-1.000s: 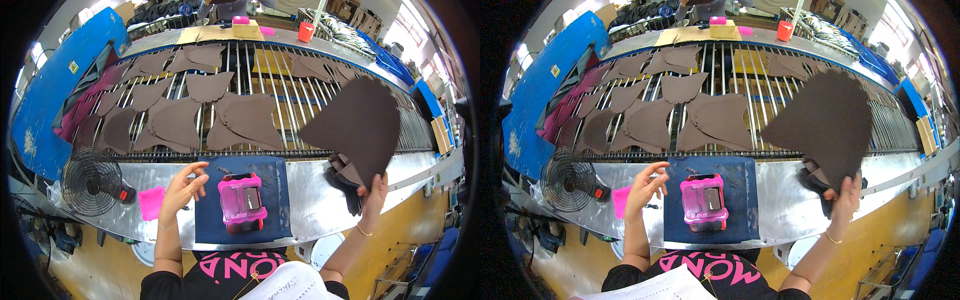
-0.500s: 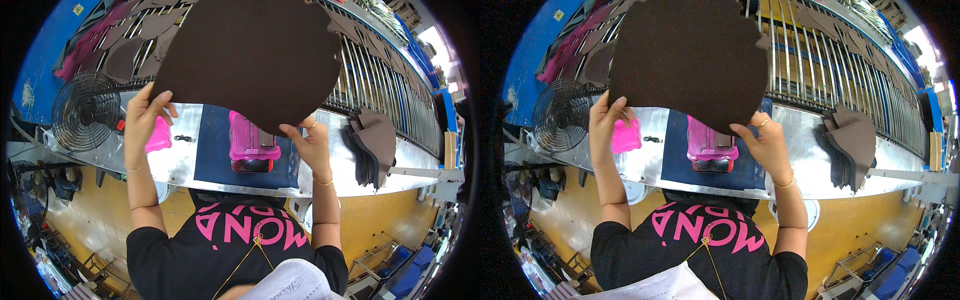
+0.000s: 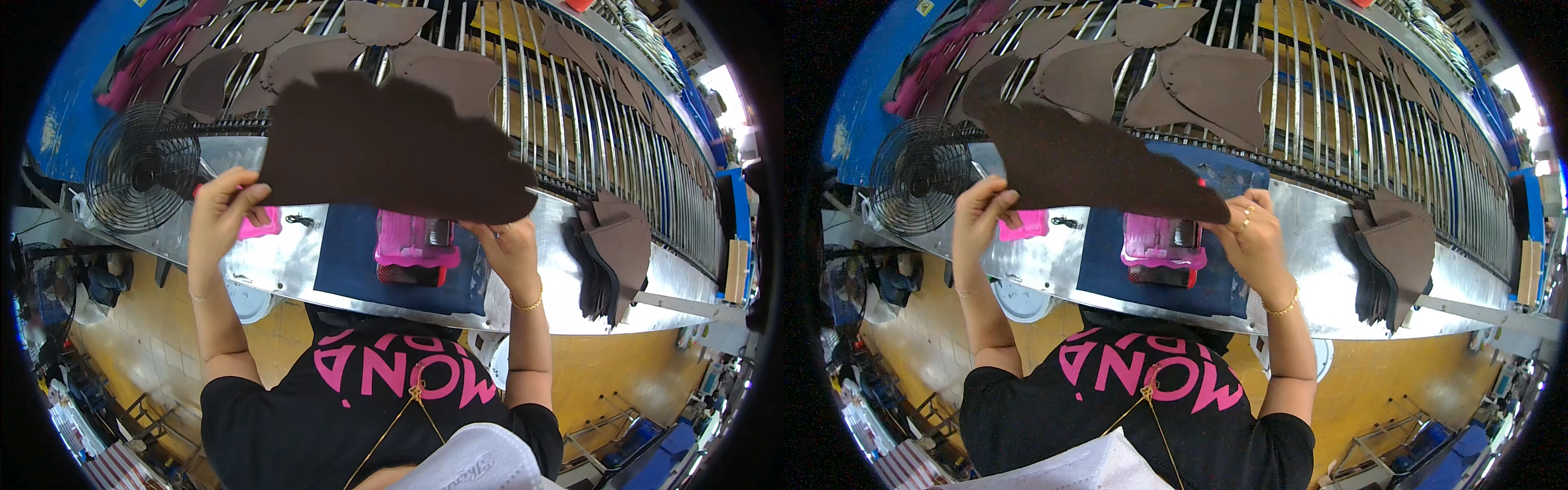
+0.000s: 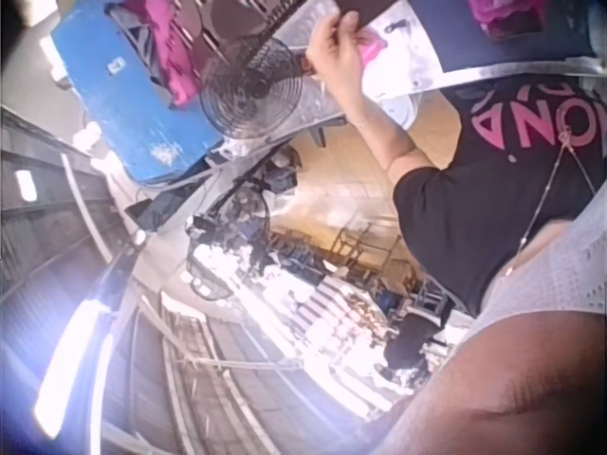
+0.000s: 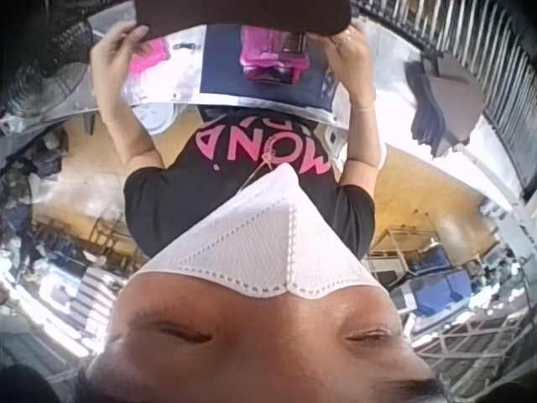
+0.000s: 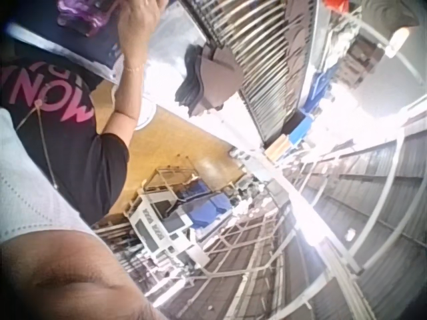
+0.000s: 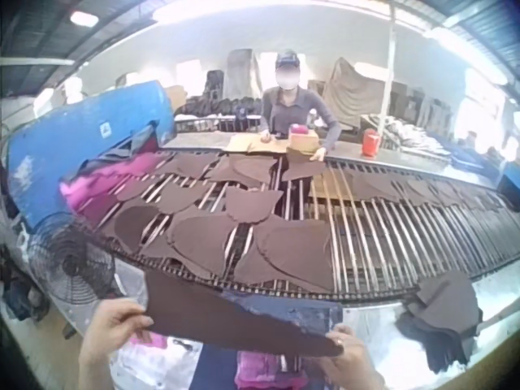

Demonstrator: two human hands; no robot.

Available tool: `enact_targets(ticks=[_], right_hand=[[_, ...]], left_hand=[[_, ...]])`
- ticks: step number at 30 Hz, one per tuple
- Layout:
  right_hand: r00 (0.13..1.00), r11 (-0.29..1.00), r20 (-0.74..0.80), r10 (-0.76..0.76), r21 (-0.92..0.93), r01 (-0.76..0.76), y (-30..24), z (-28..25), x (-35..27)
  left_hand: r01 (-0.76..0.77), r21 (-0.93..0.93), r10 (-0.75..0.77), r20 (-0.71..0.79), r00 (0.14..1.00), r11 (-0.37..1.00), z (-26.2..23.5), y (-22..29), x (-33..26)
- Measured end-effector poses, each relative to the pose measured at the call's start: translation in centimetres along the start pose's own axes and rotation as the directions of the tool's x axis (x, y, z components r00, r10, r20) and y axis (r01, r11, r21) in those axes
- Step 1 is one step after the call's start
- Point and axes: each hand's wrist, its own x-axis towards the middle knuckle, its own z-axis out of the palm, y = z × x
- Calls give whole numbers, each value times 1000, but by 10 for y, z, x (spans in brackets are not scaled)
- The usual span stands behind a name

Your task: The person repeatedly picks up brown fabric pieces from a stack and places them onto a moving conveyor belt in a factory setting. The pieces are arranged one by one along the belt as it moves forward.

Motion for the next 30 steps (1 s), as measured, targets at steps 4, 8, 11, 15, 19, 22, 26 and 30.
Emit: enact_targets(ticks=[4, 8, 11, 15, 19, 22, 26, 30], right_hand=[[987, 983, 0, 159, -93, -158, 20, -23, -40], [907, 913, -132, 399, -33, -406, 31, -39, -82], [851, 871, -212, 480, -1, -491, 38, -67, -117], [739, 740, -274, 616, -119, -661, 30, -135, -163], [672, 774, -411, 616, 160, -612, 1, -171, -135], [586, 699, -500, 637, 56, -712, 6, -196, -109], [648, 758, -434, 626, 143, -636, 90, -219, -70], [649, 739, -379, 660, 170, -652, 201, -217, -29]], left_hand=[[47, 136, -69, 163, 984, 990, 44, 7, 12], [-142, 262, 49, 334, 941, 955, 82, 17, 30], [-524, 291, 369, 450, 813, 800, 111, 25, 42], [-641, 290, 386, 601, 700, 711, 154, 40, 54], [-700, 230, 404, 679, 613, 676, 187, 49, 64], [-623, 153, 457, 551, 698, 767, 188, 62, 78], [-384, 189, 301, 357, 884, 904, 153, 67, 81], [-250, 205, 221, 154, 963, 946, 111, 44, 76]])
